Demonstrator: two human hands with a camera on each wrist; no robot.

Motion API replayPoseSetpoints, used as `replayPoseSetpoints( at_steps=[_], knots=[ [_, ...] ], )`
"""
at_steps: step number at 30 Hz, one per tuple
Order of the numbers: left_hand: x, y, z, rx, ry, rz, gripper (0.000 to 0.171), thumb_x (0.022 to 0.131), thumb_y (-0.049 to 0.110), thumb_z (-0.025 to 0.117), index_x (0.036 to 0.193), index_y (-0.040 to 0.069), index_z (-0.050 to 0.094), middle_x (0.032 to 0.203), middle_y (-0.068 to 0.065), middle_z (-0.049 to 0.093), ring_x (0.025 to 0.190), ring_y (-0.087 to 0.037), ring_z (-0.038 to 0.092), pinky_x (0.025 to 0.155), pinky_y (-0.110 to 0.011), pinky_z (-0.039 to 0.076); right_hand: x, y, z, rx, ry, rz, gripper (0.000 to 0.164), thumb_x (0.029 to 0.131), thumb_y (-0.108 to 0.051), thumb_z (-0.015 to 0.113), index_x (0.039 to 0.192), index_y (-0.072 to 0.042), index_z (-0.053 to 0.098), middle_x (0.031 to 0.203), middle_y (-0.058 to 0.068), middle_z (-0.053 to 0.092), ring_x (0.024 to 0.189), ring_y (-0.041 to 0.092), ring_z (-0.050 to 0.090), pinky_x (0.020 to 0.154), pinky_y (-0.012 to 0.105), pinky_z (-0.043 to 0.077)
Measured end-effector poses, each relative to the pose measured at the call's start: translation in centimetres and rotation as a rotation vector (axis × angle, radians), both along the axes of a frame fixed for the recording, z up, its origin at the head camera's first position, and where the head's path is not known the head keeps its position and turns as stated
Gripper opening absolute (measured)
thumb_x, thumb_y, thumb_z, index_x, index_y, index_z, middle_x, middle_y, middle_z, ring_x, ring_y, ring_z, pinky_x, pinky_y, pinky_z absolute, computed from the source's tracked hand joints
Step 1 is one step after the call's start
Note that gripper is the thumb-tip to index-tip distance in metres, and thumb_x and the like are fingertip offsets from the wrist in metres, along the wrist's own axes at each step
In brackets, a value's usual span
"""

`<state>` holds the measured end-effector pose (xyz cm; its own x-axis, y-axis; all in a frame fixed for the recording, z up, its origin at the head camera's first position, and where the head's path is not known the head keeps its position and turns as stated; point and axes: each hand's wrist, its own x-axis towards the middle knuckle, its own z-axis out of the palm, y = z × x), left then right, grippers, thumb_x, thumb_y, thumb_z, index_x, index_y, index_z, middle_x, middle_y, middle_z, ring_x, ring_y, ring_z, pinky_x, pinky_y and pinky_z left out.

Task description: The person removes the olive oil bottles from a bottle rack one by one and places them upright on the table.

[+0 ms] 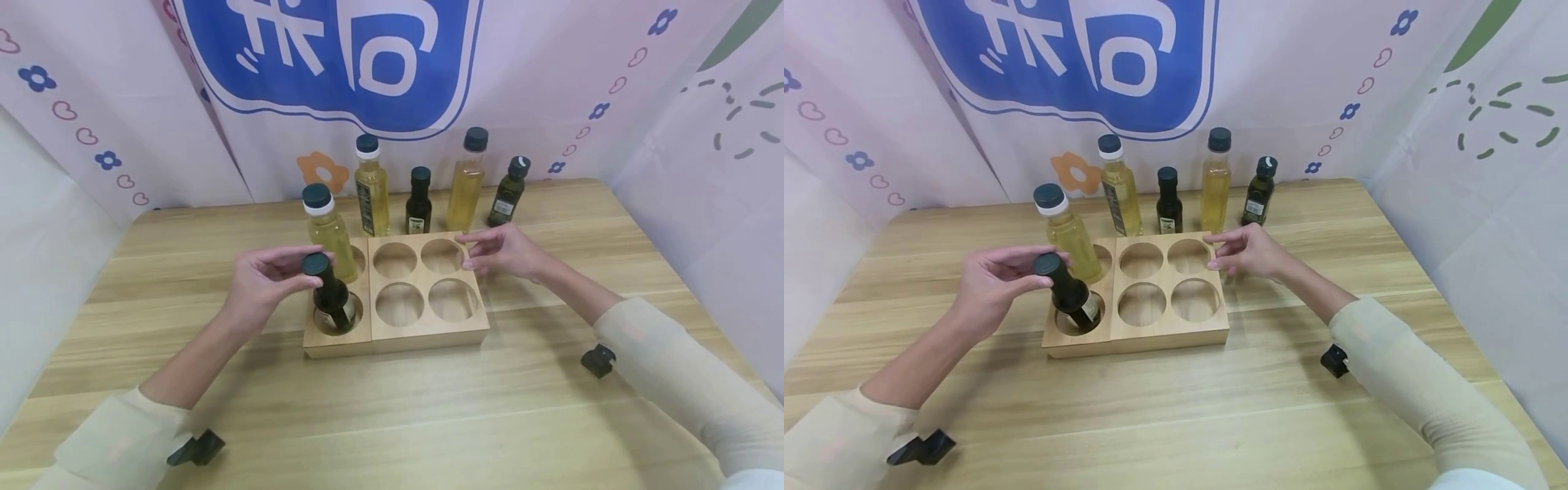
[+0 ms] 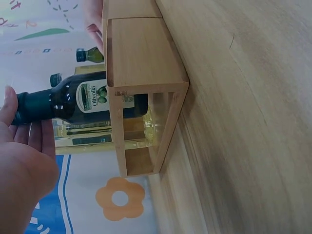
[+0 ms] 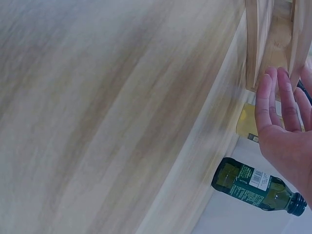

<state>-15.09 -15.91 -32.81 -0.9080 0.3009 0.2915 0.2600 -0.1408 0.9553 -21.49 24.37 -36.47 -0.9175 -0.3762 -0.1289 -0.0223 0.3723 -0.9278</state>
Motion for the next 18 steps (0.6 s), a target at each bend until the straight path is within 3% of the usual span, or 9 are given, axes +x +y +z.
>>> replayPoseSetpoints(
  at_steps=[11,18],
  knots=[
    [0.30,0.12,0.36,0.079,0.042,0.062,0.040,0.081,-0.023,0.073,0.110,0.004,0.079,0.105,-0.006,0.079,0.099,-0.017,0.076,0.088,-0.030,0.059,-0.01,0.08,0.04,0.018,-0.007,-0.004,0.056,0.087,0.008,0.077,0.139,0.006,0.058,0.105,0.020,0.077,0.078,0.014,0.074,0.078,0.041,0.064],
    [0.41,0.19,0.78,0.149,0.060,0.066,0.042,0.081,-0.026,0.070,0.110,0.003,0.078,0.105,-0.010,0.079,0.098,-0.019,0.077,0.086,-0.032,0.060,0.05,-0.04,-0.02,0.009,0.005,0.002,0.055,0.087,0.007,0.078,0.138,0.007,0.059,0.103,0.020,0.077,0.077,0.014,0.074,0.076,0.039,0.064]
  ],
)
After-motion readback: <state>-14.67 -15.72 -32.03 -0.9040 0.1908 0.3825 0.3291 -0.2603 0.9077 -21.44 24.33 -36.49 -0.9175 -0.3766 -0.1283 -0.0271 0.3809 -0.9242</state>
